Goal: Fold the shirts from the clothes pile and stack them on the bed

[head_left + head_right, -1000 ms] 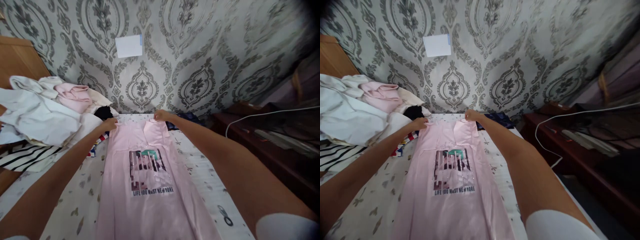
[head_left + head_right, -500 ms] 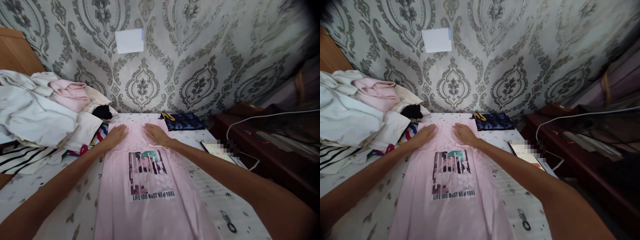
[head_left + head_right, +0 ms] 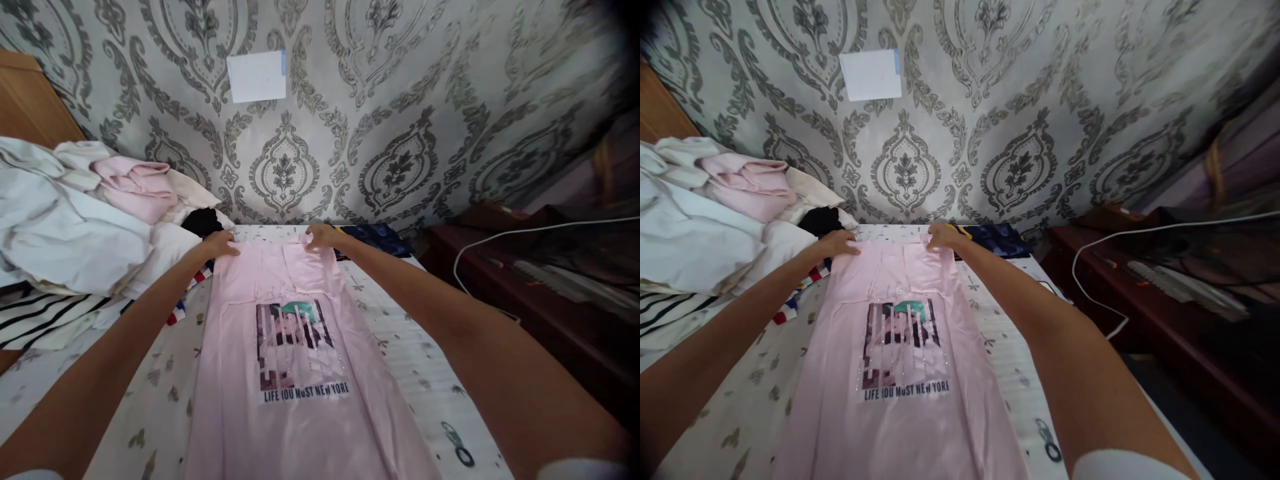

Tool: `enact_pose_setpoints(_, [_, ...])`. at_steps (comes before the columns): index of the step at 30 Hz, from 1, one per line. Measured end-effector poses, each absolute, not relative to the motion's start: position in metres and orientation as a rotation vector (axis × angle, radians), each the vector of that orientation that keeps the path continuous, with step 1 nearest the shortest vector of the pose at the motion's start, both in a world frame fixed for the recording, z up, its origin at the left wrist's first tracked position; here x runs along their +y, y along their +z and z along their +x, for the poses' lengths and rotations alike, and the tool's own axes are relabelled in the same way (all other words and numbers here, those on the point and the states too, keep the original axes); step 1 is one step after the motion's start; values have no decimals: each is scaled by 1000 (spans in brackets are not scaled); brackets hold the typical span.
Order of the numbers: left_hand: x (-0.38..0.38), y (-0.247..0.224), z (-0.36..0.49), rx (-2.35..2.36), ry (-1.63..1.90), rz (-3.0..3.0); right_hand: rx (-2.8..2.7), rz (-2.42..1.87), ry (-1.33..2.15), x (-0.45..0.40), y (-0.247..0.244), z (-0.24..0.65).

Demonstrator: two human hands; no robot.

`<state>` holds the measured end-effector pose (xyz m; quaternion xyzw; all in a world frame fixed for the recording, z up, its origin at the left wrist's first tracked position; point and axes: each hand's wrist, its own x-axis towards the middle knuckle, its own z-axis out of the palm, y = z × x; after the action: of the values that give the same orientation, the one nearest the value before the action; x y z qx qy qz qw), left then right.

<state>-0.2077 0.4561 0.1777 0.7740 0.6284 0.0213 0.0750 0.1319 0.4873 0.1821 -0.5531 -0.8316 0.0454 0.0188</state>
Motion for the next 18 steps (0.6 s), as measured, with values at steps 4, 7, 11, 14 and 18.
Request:
enact_pose_setpoints(4, [439,193,-205,1817,174,2412,-2579,-1729,24,464,198,133])
enact_pose_setpoints(7, [411,205,-204,1684,334,2540,-2576,-1681,-105,436,206,135])
enact_pose_setpoints(11, [364,209,-203,1496,380,2709,-2680,-1433,-309,395,205,145])
enact_pose_setpoints(14, [333,200,-202,1351,211,2797,-2860,-1240,-381,367,194,156])
enact_pose_setpoints(18, [313,196,-204,1239,-42,2729,-2984,-1237,-120,349,183,170])
